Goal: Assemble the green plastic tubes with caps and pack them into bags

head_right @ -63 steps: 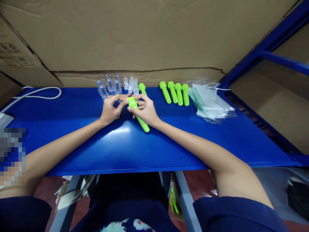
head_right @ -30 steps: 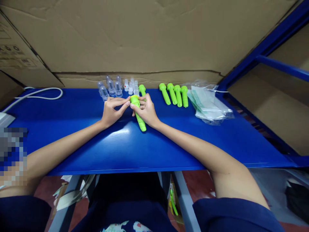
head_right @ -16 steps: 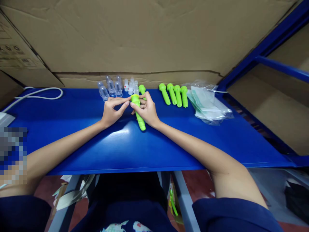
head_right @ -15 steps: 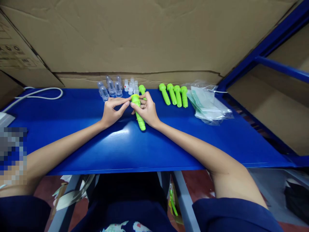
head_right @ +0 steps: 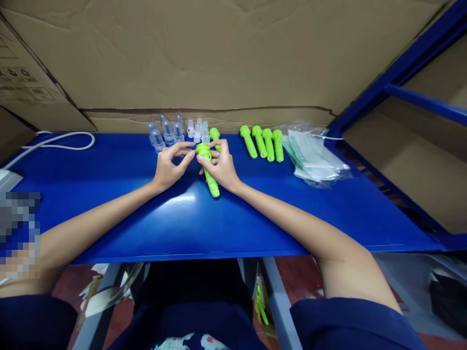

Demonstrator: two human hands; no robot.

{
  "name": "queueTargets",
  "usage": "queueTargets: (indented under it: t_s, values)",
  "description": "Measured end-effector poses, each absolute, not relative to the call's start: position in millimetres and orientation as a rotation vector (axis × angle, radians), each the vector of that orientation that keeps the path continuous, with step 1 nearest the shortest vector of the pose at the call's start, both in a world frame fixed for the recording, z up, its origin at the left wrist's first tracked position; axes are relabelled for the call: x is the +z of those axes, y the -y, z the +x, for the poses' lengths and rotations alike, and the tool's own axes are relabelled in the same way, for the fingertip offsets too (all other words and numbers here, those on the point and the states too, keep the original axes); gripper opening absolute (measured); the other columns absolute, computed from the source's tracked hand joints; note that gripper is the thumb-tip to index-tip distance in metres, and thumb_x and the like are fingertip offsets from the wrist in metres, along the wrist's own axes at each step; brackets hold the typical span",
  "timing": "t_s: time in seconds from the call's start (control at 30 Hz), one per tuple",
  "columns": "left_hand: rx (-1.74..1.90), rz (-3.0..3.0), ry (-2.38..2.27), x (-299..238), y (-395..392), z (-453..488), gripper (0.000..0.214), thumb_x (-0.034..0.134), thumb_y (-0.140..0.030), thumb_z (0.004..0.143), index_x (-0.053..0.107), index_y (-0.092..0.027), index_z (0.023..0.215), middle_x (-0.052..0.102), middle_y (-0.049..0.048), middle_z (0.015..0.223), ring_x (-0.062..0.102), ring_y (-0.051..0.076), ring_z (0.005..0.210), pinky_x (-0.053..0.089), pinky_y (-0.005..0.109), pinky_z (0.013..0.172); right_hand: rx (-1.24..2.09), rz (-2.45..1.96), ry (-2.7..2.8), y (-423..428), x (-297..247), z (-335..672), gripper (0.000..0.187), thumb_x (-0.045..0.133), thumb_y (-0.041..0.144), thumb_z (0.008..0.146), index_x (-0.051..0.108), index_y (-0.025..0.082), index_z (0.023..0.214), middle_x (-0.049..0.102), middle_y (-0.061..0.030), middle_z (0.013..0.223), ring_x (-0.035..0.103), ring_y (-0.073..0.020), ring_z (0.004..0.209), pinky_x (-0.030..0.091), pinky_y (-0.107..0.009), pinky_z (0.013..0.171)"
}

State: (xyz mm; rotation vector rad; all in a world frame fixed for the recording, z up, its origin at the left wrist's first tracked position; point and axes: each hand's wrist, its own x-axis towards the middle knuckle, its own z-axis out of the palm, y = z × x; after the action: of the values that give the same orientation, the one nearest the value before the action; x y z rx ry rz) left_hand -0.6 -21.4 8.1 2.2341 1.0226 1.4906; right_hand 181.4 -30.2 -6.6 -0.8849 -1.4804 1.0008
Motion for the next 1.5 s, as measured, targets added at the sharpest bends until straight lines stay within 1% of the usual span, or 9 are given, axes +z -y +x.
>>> queueTargets:
  t_s: [0.1, 0.2, 0.37, 0.53, 0.7, 0.87, 1.1, 1.37, 1.5]
  values:
    - [1.477, 2.204, -0.962, 9, 20, -1, 0.018, 0.068, -0.029, 0.094, 0.076, -0.019, 0.108, 0.083, 0.0054, 0.1, 0.078, 0.019, 0.093, 0.055, 0.033, 0.094, 1.011, -0.882, 1.498, 32, -4, 181, 0.067, 0.082, 0.06, 0.077, 0.033, 0.03, 0.112, 0.071, 0.0038, 0.093, 0.067, -0.0116, 0.051, 0.055, -0.023, 0.038]
    - [1.479, 2.169, -0.901, 8, 17, -1, 0.014, 0.069, -0.027, 0.093, 0.075, -0.018, 0.102, 0.082, 0.0055, 0.101, 0.077, 0.018, 0.091, 0.057, 0.031, 0.09, 1.029, -0.868, 1.509, 35, -1, 179, 0.066, 0.082, 0.06, 0.076, 0.034, 0.03, 0.109, 0.07, 0.0045, 0.092, 0.067, -0.0122, 0.051, 0.055, -0.024, 0.037]
    - [1.458, 2.102, -0.907, 7, 14, -2, 0.014, 0.071, -0.03, 0.092, 0.074, -0.019, 0.1, 0.081, 0.0056, 0.1, 0.075, 0.018, 0.091, 0.056, 0.032, 0.09, 1.044, -0.862, 1.521, 37, 1, 179, 0.063, 0.082, 0.059, 0.077, 0.035, 0.03, 0.108, 0.07, 0.0049, 0.091, 0.067, -0.012, 0.051, 0.055, -0.024, 0.037]
    - [1.431, 2.073, -0.908, 3, 7, -4, 0.019, 0.072, -0.035, 0.091, 0.073, -0.018, 0.1, 0.079, 0.006, 0.099, 0.073, 0.018, 0.09, 0.055, 0.031, 0.087, 1.056, -0.861, 1.53, 38, 1, 178, 0.06, 0.081, 0.058, 0.079, 0.035, 0.029, 0.106, 0.069, 0.0042, 0.092, 0.066, -0.0114, 0.052, 0.054, -0.023, 0.036]
    - [1.408, 2.043, -0.94, -1, 3, -4, 0.013, 0.072, -0.028, 0.09, 0.072, -0.018, 0.097, 0.078, 0.0051, 0.096, 0.071, 0.016, 0.086, 0.052, 0.029, 0.079, 1.08, -0.854, 1.528, 38, 2, 175, 0.062, 0.081, 0.059, 0.078, 0.034, 0.029, 0.104, 0.066, 0.0055, 0.089, 0.066, -0.0114, 0.051, 0.053, -0.023, 0.035]
    - [1.409, 2.061, -0.959, 1, 4, -4, 0.011, 0.073, -0.026, 0.089, 0.074, -0.017, 0.096, 0.079, 0.0041, 0.093, 0.07, 0.016, 0.082, 0.048, 0.029, 0.073, 1.108, -0.85, 1.522, 38, 1, 173, 0.061, 0.079, 0.062, 0.08, 0.031, 0.029, 0.098, 0.062, 0.0076, 0.081, 0.064, -0.0114, 0.048, 0.053, -0.023, 0.033]
    - [1.403, 2.095, -0.957, 2, 4, -6, 0.01, 0.073, -0.026, 0.09, 0.076, -0.018, 0.096, 0.079, 0.0036, 0.092, 0.07, 0.016, 0.081, 0.047, 0.03, 0.073, 1.124, -0.843, 1.514, 41, 3, 174, 0.064, 0.08, 0.06, 0.081, 0.03, 0.031, 0.108, 0.064, 0.0071, 0.085, 0.064, -0.0121, 0.048, 0.055, -0.026, 0.035]
    - [1.423, 2.074, -0.935, 4, 6, -5, 0.007, 0.075, -0.024, 0.088, 0.077, -0.018, 0.092, 0.079, 0.0029, 0.088, 0.069, 0.014, 0.077, 0.045, 0.028, 0.069, 1.124, -0.802, 1.512, 37, -3, 175, 0.059, 0.079, 0.055, 0.084, 0.032, 0.029, 0.108, 0.063, 0.0077, 0.086, 0.065, -0.0103, 0.048, 0.054, -0.022, 0.035]
    - [1.452, 2.066, -0.942, 6, 9, -4, 0.006, 0.075, -0.021, 0.088, 0.079, -0.018, 0.091, 0.08, 0.003, 0.09, 0.069, 0.014, 0.079, 0.045, 0.028, 0.068, 1.126, -0.76, 1.519, 35, -5, 175, 0.058, 0.079, 0.054, 0.085, 0.031, 0.03, 0.108, 0.062, 0.0081, 0.087, 0.065, -0.0106, 0.05, 0.054, -0.023, 0.035]
